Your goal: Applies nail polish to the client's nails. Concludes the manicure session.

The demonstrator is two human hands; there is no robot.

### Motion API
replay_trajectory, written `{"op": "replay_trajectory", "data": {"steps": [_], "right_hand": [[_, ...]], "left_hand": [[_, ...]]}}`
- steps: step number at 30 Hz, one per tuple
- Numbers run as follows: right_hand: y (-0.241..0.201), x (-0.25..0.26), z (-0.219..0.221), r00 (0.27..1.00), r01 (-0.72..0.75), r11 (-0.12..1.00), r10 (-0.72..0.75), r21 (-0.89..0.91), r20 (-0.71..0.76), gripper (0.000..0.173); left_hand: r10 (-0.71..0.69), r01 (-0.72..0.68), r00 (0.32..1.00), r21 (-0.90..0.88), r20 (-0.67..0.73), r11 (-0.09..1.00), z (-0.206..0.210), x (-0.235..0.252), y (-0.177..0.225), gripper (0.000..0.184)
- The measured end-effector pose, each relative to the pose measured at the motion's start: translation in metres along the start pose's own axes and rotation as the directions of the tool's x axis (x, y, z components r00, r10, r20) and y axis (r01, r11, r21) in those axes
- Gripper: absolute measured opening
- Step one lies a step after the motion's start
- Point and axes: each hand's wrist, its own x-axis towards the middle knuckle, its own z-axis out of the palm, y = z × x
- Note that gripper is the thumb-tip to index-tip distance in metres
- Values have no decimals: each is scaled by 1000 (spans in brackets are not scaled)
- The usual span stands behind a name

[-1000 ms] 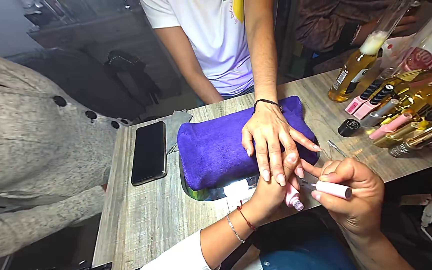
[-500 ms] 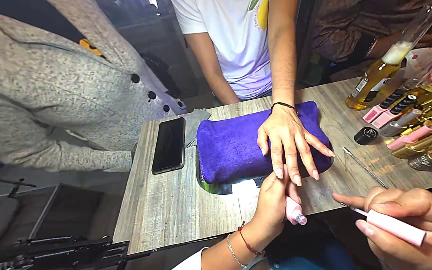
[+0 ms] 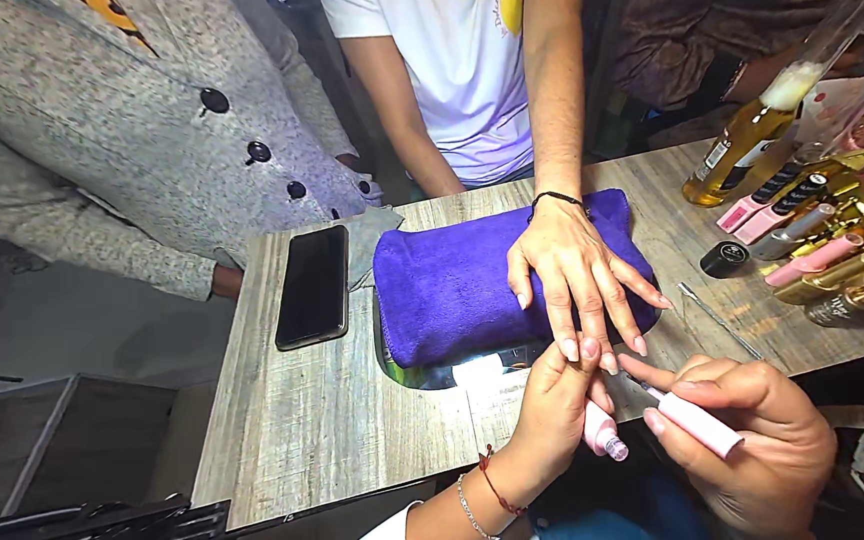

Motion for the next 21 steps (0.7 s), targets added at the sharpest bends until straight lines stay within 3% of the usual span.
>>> {"op": "replay_trajectory", "data": {"steps": [12,21], "right_hand": [[7,6,9,987,159,933,-145,-322,68,18],[8,4,12,980,201,904,-183,-378,83,16]], "left_hand": [[20,-20,1000,4,-11,1000,-2,-1,-1,25],[22,-22,1000,-16,2,1000,-2,-1,0,25]]}}
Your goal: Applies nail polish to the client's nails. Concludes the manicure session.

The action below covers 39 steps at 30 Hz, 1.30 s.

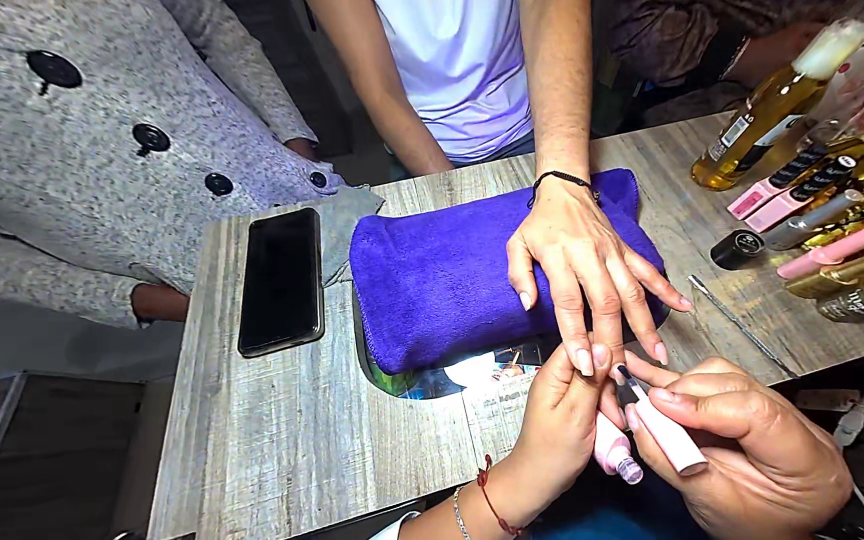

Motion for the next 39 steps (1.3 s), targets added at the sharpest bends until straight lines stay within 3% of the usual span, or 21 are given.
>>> {"op": "replay_trajectory", "data": {"steps": [32,39], "right_hand": [[0,-4,-2,999,-31,999,30,22,40,14],[-2,0,0,993,-110,967,118,231,-19,23]], "left_hand": [[0,0,1000,1,-18,1000,1,0,2,21],[-3,3,1000,-32,-3,999,-3,-2,0,28]]}}
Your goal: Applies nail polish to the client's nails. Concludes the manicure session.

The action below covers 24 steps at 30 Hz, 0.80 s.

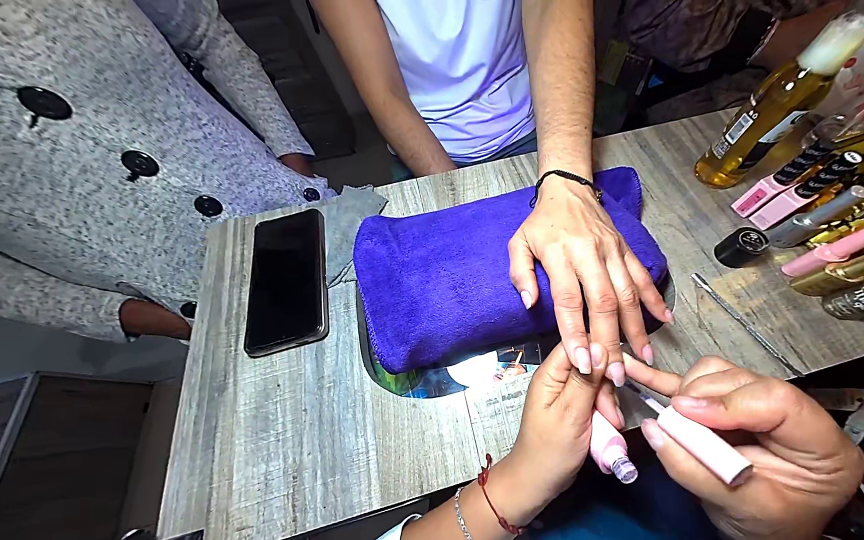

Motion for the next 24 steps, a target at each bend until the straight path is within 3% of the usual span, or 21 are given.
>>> {"op": "replay_trajectory", "data": {"steps": [24], "right_hand": [[-1,1,4,1000,-15,997,16,-80,13,20]], "left_hand": [[-8,8,1000,-24,-14,1000,1,-2,2,27]]}}
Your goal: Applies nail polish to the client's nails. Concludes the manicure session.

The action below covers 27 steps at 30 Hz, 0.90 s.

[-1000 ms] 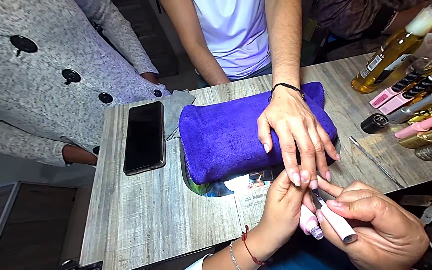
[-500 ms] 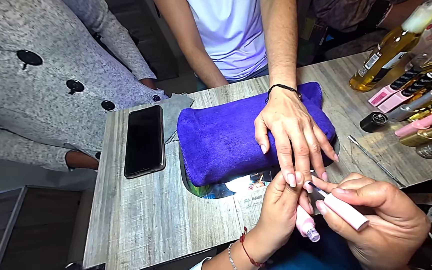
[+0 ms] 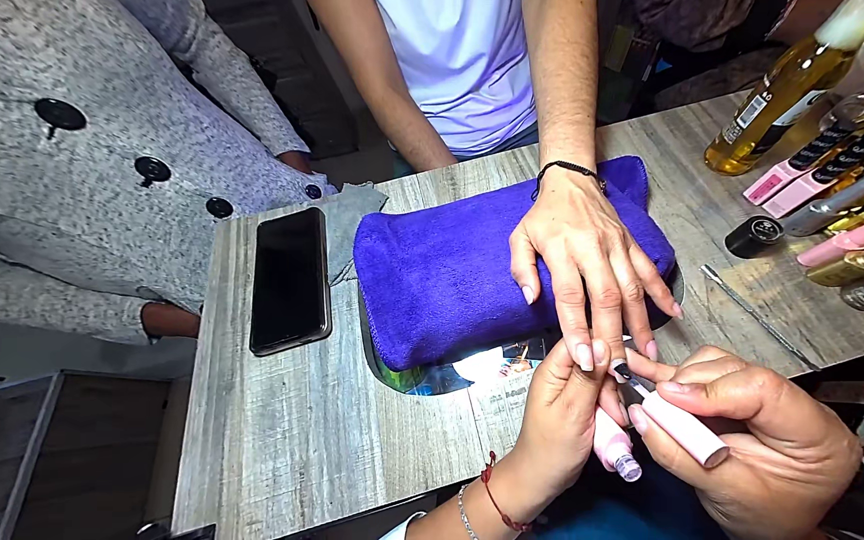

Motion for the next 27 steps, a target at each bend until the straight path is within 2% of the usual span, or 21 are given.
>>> {"op": "replay_trajectory", "data": {"steps": [7,14,27], "right_hand": [[-1,-5,0,999,20,1000,-20,21,33,18],[-3,3,0,994,-93,963,102,253,-24,31],[-4,2,0,993,-119,972,119,204,12,30]], "left_hand": [[21,-19,999,-45,30,999,-3,0,1,30],[-24,27,999,-68,48,997,-4,0,2,31],[-32,37,998,-96,59,995,-5,-2,2,32]]}}
